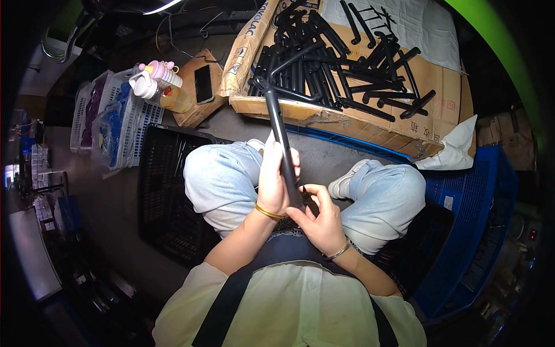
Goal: The person trims black plastic parts using a small blade and arranges them into a plastic crate.
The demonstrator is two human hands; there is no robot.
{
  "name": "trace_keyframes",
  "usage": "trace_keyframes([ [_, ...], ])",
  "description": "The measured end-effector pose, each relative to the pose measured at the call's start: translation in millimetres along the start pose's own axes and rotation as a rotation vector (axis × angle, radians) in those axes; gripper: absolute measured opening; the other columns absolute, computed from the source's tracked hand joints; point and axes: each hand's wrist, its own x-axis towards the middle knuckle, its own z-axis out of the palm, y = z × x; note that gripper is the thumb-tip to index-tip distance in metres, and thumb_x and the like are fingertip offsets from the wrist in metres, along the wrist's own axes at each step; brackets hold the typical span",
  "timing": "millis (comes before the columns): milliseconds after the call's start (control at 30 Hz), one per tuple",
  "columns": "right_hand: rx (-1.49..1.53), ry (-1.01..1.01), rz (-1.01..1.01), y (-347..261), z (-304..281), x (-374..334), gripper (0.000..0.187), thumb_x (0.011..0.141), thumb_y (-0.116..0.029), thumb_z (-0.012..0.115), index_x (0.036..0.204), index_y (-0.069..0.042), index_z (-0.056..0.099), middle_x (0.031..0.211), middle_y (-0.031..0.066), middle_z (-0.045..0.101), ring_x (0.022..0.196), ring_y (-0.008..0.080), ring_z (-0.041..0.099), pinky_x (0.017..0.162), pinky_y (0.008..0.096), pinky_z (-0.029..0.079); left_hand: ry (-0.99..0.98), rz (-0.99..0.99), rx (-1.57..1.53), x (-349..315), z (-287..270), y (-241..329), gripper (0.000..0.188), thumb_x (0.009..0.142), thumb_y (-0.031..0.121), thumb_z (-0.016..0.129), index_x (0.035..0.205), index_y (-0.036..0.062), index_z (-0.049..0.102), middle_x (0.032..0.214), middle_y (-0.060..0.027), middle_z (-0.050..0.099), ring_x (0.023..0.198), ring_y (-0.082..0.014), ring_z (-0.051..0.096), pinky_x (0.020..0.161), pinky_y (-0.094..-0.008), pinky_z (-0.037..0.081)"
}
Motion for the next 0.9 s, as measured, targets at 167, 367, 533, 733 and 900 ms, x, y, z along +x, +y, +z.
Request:
trace_keyframes([
  [167, 0.250, -0.149, 0.157, 1, -11, 8, 0.027, 0.091, -0.015, 0.068, 0.109, 0.002, 0.055, 0.089, 0.0024, 0.063, 0.072, 0.0071, 0.059, 0.061, 0.0213, 0.047, -0.081, -0.091, -0.084, -2, 1, -3, 0.050, 0.104, 0.036, 0.042, 0.148, 0.0144, 0.031, 0.081, -0.0023, 0.056, 0.065, -0.0060, 0.051, 0.055, -0.0177, 0.047],
  [367, 0.061, -0.182, 0.235, -8, -28, 9, 0.026, 0.103, -0.025, 0.047, 0.095, -0.004, 0.060, 0.061, 0.0014, 0.051, 0.055, 0.0104, 0.051, 0.053, 0.0267, 0.040, -0.094, -0.063, 0.031, -1, -10, -3, 0.041, 0.104, 0.037, 0.042, 0.133, 0.0097, 0.043, 0.078, -0.0006, 0.053, 0.064, -0.0062, 0.048, 0.057, -0.0177, 0.041],
  [533, -0.235, -0.245, 0.056, -20, -22, 14, 0.018, 0.099, -0.016, 0.049, 0.093, -0.001, 0.058, 0.076, 0.0192, 0.063, 0.074, 0.0376, 0.065, 0.064, 0.0400, 0.049, -0.115, -0.069, 0.108, -6, -3, -2, 0.046, 0.103, 0.038, 0.042, 0.137, 0.0084, 0.041, 0.078, 0.0002, 0.051, 0.063, -0.0055, 0.046, 0.056, -0.0170, 0.041],
  [733, -0.249, -0.267, 0.003, -16, -23, 15, 0.018, 0.099, -0.014, 0.051, 0.093, 0.000, 0.060, 0.073, 0.0110, 0.065, 0.065, 0.0180, 0.062, 0.063, 0.0307, 0.048, -0.137, -0.091, 0.184, -8, -5, 0, 0.038, 0.105, 0.036, 0.038, 0.130, 0.0089, 0.045, 0.079, -0.0014, 0.051, 0.066, -0.0092, 0.047, 0.060, -0.0203, 0.041],
  [900, -0.254, -0.301, 0.054, -16, -24, 15, 0.019, 0.099, -0.015, 0.051, 0.093, 0.000, 0.061, 0.075, 0.0113, 0.066, 0.067, 0.0178, 0.063, 0.064, 0.0302, 0.048, -0.159, -0.085, 0.231, -8, -2, 2, 0.062, 0.102, 0.042, 0.043, 0.152, 0.0080, 0.028, 0.078, 0.0024, 0.050, 0.064, -0.0031, 0.043, 0.056, -0.0156, 0.038],
])
